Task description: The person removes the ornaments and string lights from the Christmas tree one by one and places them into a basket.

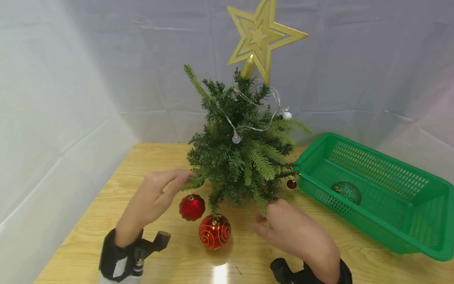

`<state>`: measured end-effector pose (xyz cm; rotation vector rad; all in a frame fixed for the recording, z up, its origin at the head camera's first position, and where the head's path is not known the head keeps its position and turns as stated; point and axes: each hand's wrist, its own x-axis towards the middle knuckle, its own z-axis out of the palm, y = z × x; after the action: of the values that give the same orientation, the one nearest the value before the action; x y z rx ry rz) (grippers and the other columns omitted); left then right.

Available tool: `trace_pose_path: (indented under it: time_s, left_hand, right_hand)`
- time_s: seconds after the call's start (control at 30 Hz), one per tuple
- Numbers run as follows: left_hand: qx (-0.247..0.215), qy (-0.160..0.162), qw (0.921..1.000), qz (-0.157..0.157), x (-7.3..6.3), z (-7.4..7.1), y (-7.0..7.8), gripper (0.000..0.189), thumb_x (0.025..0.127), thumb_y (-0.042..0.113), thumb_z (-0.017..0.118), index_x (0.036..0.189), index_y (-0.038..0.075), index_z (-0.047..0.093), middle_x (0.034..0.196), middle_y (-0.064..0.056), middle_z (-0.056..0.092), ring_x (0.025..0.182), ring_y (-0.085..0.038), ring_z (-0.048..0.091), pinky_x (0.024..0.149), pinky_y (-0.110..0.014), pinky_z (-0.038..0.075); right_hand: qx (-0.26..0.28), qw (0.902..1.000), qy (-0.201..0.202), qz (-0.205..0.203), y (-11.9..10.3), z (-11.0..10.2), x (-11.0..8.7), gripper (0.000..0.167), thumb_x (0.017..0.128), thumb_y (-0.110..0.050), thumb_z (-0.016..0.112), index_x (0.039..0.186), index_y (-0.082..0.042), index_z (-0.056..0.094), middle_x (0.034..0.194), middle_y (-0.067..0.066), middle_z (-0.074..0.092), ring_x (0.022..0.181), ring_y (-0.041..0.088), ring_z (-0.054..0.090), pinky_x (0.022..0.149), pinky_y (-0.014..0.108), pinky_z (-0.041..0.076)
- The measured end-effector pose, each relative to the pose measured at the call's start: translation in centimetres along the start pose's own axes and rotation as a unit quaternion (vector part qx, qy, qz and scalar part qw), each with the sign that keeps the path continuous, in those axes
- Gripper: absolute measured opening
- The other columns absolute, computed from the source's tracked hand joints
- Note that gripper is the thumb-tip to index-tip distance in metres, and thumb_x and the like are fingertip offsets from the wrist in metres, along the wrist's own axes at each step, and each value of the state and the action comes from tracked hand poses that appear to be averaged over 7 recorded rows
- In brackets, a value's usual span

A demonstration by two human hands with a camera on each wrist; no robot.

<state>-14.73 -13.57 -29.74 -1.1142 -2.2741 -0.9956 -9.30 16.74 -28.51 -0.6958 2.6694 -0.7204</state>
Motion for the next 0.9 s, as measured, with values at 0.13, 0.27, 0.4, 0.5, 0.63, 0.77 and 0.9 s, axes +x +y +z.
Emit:
trace_pose_path:
  time_s: [0.13, 0.27, 0.4, 0.5, 0.63, 0.77, 0.9]
  left_hand:
    - [-0.009, -0.014, 0.9993, 0.033, 0.2, 0.2, 0.7, 0.046, 0.107, 0.034, 0.036, 0.105, 0.004, 0.072, 0.098, -0.006, 0.073, 0.09, -0.014, 0.068, 0.083, -0.031, 0.054]
    - [-0.01, -0.021, 0.9976, 0.064, 0.3, 0.7, 1.2, 0.047, 0.106, 0.037, 0.036, 0.105, 0.005, 0.072, 0.092, -0.002, 0.073, 0.08, -0.009, 0.066, 0.076, -0.026, 0.054]
    - [0.01, -0.028, 0.9957, 0.088, 0.6, 1.7, 1.9, 0.052, 0.106, 0.041, 0.032, 0.104, 0.007, 0.072, 0.089, 0.002, 0.071, 0.076, -0.006, 0.063, 0.073, -0.024, 0.052]
    - [0.025, -0.038, 0.9933, 0.106, 0.8, 2.7, 2.6, 0.054, 0.106, 0.043, 0.03, 0.107, 0.008, 0.072, 0.096, 0.001, 0.072, 0.083, -0.009, 0.065, 0.08, -0.024, 0.052]
    - [0.01, -0.058, 0.99, 0.128, 1.0, 4.1, 3.4, 0.049, 0.106, 0.039, 0.033, 0.114, 0.007, 0.069, 0.103, -0.001, 0.071, 0.09, -0.011, 0.066, 0.086, -0.024, 0.05]
    - [-0.004, -0.069, 0.9872, 0.144, 1.1, 4.7, 3.6, 0.048, 0.106, 0.038, 0.034, 0.118, 0.006, 0.067, 0.107, -0.002, 0.071, 0.094, -0.011, 0.066, 0.089, -0.024, 0.049]
    - [0.003, -0.047, 0.9849, 0.166, 1.4, 4.1, 3.0, 0.047, 0.106, 0.037, 0.035, 0.116, 0.004, 0.067, 0.106, -0.004, 0.071, 0.095, -0.011, 0.065, 0.089, -0.024, 0.049]
  right_hand:
    - [-0.006, 0.9987, -0.031, -0.039, -0.2, 0.5, 0.8, 0.032, 0.095, -0.034, 0.061, 0.116, -0.01, 0.068, 0.086, -0.01, 0.068, 0.07, 0.003, 0.062, 0.061, 0.026, 0.051]
    - [-0.012, 0.9982, -0.053, -0.024, -0.8, 1.1, 2.2, 0.04, 0.092, -0.031, 0.066, 0.123, -0.007, 0.063, 0.092, -0.005, 0.067, 0.072, 0.006, 0.061, 0.063, 0.029, 0.05]
    - [-0.01, 0.9978, -0.055, -0.035, -1.3, 2.1, 3.3, 0.022, 0.09, -0.027, 0.069, 0.1, -0.008, 0.065, 0.073, -0.007, 0.059, 0.057, 0.004, 0.052, 0.053, 0.024, 0.044]
    - [-0.007, 0.9977, -0.06, -0.033, -0.8, 3.0, 3.5, 0.019, 0.092, -0.028, 0.067, 0.084, -0.015, 0.057, 0.065, -0.008, 0.046, 0.052, 0.005, 0.043, 0.049, 0.023, 0.035]
    - [-0.007, 0.9972, -0.021, -0.072, 1.3, 4.3, 3.6, 0.016, 0.094, -0.018, 0.065, 0.081, -0.016, 0.055, 0.065, -0.009, 0.042, 0.053, 0.002, 0.037, 0.05, 0.022, 0.031]
    - [0.02, 0.9877, 0.086, -0.129, 3.5, 6.0, 3.3, 0.017, 0.09, -0.006, 0.065, 0.079, -0.017, 0.058, 0.065, -0.014, 0.046, 0.056, -0.002, 0.039, 0.052, 0.021, 0.039]
    - [0.103, 0.973, 0.157, -0.134, 5.2, 7.6, 2.7, 0.007, 0.092, -0.012, 0.066, 0.098, -0.014, 0.071, 0.086, -0.008, 0.068, 0.079, 0.004, 0.062, 0.072, 0.03, 0.054]
